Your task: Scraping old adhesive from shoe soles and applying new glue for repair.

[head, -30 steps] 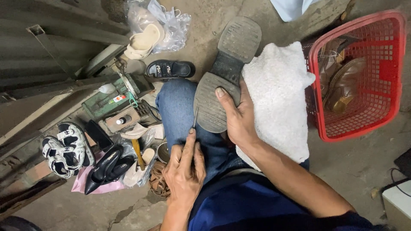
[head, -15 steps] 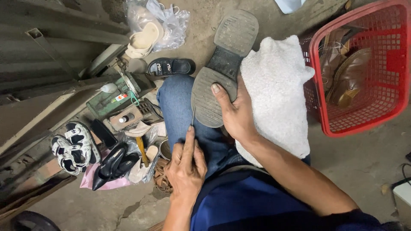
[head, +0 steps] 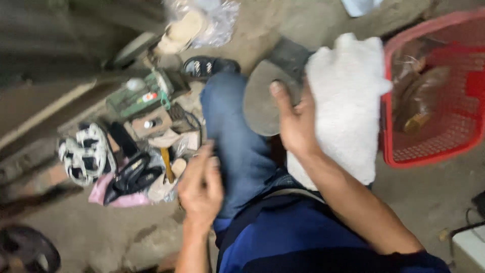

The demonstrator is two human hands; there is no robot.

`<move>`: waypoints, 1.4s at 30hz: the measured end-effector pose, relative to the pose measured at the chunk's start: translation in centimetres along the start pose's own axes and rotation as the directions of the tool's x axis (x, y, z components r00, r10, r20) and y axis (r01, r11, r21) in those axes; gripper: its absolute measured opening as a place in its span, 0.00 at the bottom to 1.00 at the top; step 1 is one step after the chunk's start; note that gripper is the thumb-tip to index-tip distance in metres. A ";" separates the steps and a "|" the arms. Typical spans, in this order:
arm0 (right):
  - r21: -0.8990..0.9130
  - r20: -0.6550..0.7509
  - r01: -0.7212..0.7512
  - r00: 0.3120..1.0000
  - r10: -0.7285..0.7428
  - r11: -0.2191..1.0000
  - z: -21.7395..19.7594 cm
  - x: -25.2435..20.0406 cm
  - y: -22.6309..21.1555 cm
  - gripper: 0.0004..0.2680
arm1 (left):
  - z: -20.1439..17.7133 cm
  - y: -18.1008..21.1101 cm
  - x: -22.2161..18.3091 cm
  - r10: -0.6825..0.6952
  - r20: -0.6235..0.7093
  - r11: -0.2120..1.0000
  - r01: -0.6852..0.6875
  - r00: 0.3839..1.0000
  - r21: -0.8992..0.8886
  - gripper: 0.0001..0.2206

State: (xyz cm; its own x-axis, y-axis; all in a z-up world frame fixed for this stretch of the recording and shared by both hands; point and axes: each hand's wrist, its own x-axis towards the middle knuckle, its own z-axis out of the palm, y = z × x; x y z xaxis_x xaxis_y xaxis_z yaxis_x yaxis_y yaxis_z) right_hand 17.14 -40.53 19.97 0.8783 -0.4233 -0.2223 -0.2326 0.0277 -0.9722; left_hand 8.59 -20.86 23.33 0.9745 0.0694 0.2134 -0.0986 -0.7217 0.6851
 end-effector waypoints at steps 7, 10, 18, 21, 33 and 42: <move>0.111 -0.032 0.029 0.999 -0.026 0.993 0.2 -0.7 1.7 0.25 | -1.4 -19.8 -13.1 -0.749 0.087 0.622 0.653 0.657 0.432 0.16; 0.164 0.006 0.013 1.000 -0.014 0.986 -0.7 -0.8 2.0 0.25 | 0.9 -21.8 -14.1 -0.838 0.199 0.515 0.615 0.509 0.597 0.19; 0.135 0.045 -0.056 0.998 0.050 0.989 -0.3 -1.1 -0.8 0.14 | 7.6 -29.2 -17.4 -0.841 0.285 0.525 0.568 0.460 0.634 0.29; 0.163 0.040 -0.051 0.998 0.045 0.985 -0.5 -1.1 -0.5 0.14 | 7.8 -28.3 -17.5 -0.735 0.254 0.620 0.470 0.629 0.628 0.26; 0.195 0.033 -0.056 0.998 0.050 0.979 -0.7 -1.1 -0.3 0.14 | 15.5 -34.1 -20.1 -0.866 0.436 0.419 0.830 0.244 0.369 0.11; 0.206 0.007 -0.049 0.999 0.048 0.977 -1.7 -0.1 1.8 0.15 | 4.0 -26.3 -15.4 -0.962 0.264 0.093 0.992 0.069 0.080 0.21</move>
State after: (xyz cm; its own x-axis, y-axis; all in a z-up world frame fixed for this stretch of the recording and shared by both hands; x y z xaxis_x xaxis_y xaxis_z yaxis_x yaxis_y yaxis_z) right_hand 15.88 -41.97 18.42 0.8691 -0.4149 -0.2694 -0.1840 0.2343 -0.9546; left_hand -3.02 -5.70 -0.79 0.2152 0.5171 -0.8284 0.9741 -0.0534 0.2196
